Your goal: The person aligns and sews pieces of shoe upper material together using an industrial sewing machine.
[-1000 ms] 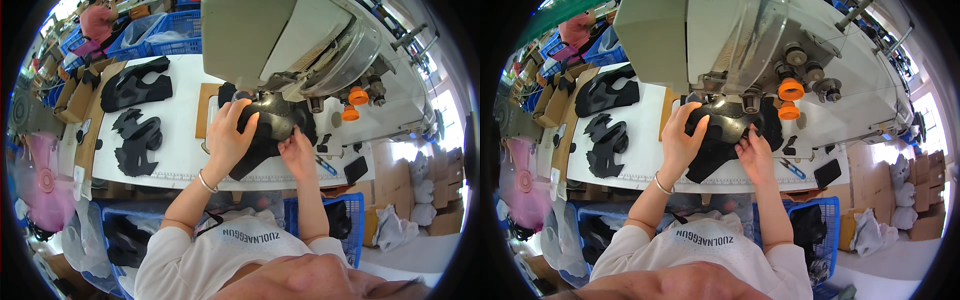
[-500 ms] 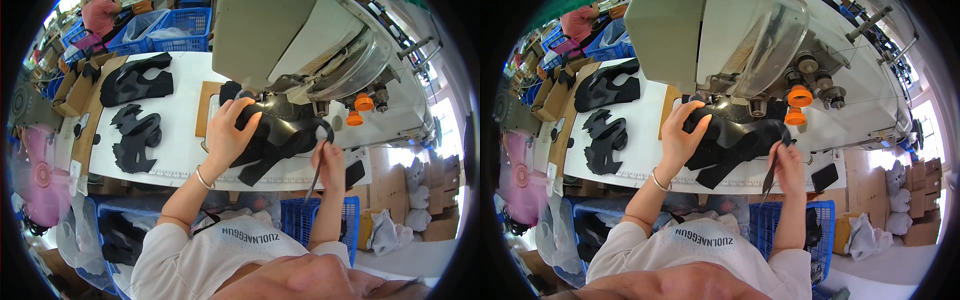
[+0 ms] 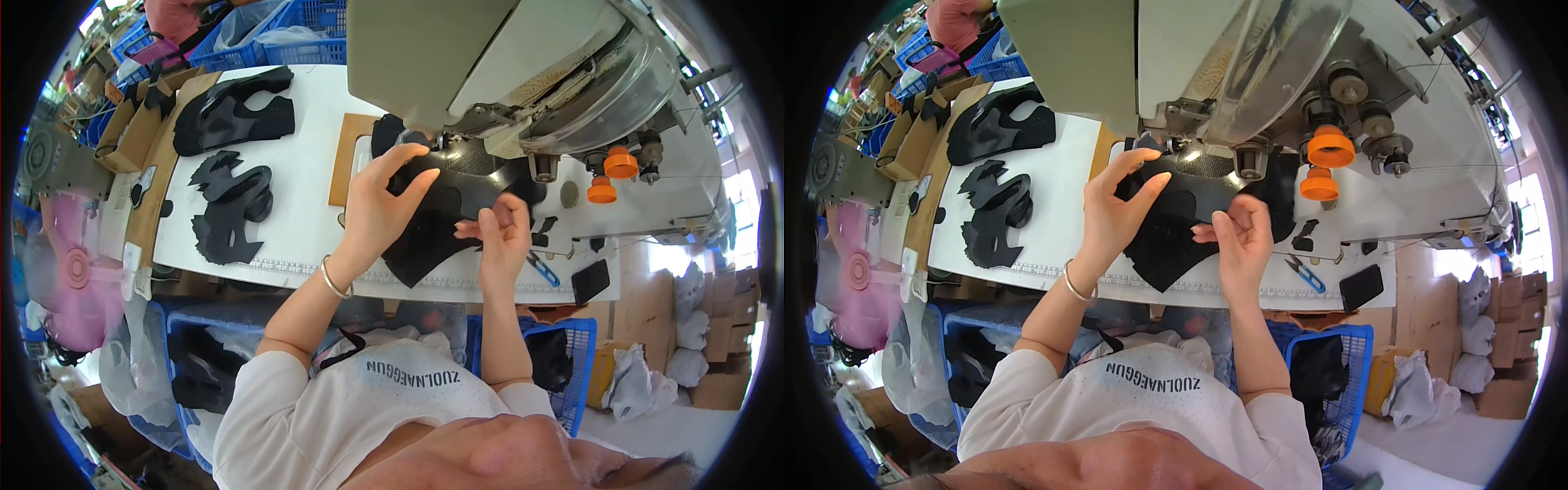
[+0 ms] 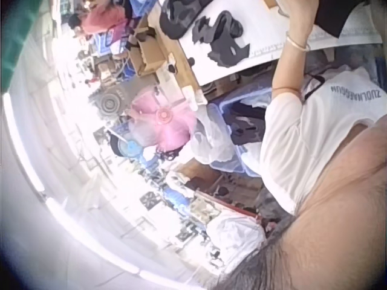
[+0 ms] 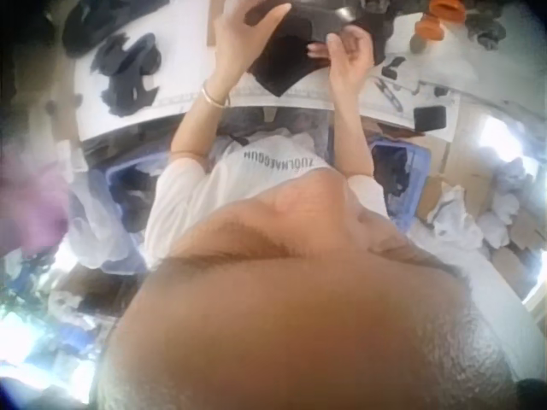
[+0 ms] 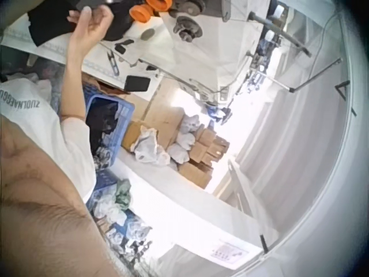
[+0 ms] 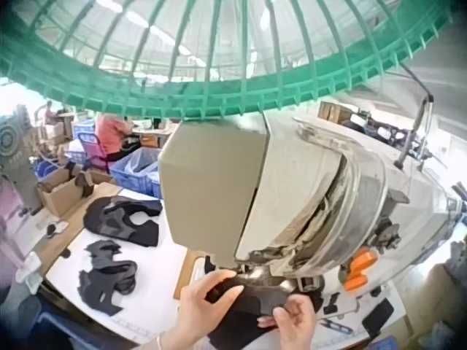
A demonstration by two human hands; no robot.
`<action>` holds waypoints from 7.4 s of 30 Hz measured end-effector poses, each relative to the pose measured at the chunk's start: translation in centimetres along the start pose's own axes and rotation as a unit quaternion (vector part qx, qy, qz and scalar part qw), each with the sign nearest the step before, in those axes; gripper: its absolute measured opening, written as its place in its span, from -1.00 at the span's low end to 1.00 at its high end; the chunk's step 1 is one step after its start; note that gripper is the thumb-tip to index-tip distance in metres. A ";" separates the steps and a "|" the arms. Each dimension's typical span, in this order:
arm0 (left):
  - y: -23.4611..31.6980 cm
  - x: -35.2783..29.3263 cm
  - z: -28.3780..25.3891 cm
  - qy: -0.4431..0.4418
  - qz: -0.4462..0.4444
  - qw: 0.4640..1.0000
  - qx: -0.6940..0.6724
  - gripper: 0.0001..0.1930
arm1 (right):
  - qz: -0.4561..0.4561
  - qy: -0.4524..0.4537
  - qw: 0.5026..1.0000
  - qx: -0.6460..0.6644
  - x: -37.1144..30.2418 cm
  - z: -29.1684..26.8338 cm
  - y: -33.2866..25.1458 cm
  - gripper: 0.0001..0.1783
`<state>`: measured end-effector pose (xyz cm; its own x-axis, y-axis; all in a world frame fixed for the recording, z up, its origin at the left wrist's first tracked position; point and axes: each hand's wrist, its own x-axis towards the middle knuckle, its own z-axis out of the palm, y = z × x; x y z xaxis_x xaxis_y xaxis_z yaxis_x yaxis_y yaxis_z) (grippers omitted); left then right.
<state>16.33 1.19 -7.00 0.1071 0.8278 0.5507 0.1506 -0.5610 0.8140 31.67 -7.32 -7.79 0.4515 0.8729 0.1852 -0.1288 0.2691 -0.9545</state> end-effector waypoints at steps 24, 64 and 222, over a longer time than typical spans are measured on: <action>0.2 0.4 -0.6 -0.038 -0.096 0.991 -0.080 -0.73 | 0.002 -0.104 0.995 -0.011 1.6 -2.5 0.7 -0.85; 0.6 -0.5 1.2 -0.094 0.436 0.832 0.329 -0.49 | 0.008 -0.116 0.992 -0.045 4.2 -2.4 -1.1 -0.72; 1.5 -1.4 -1.5 -0.215 0.041 0.975 0.031 -0.50 | 0.075 -0.162 0.966 -0.187 4.7 -0.8 -3.6 -0.74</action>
<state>14.93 -0.80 -6.31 0.5207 0.7099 0.4743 0.1829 -0.6354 0.7502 35.00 -4.52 -3.65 0.1447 0.9885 0.0440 0.1849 0.0167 -0.9826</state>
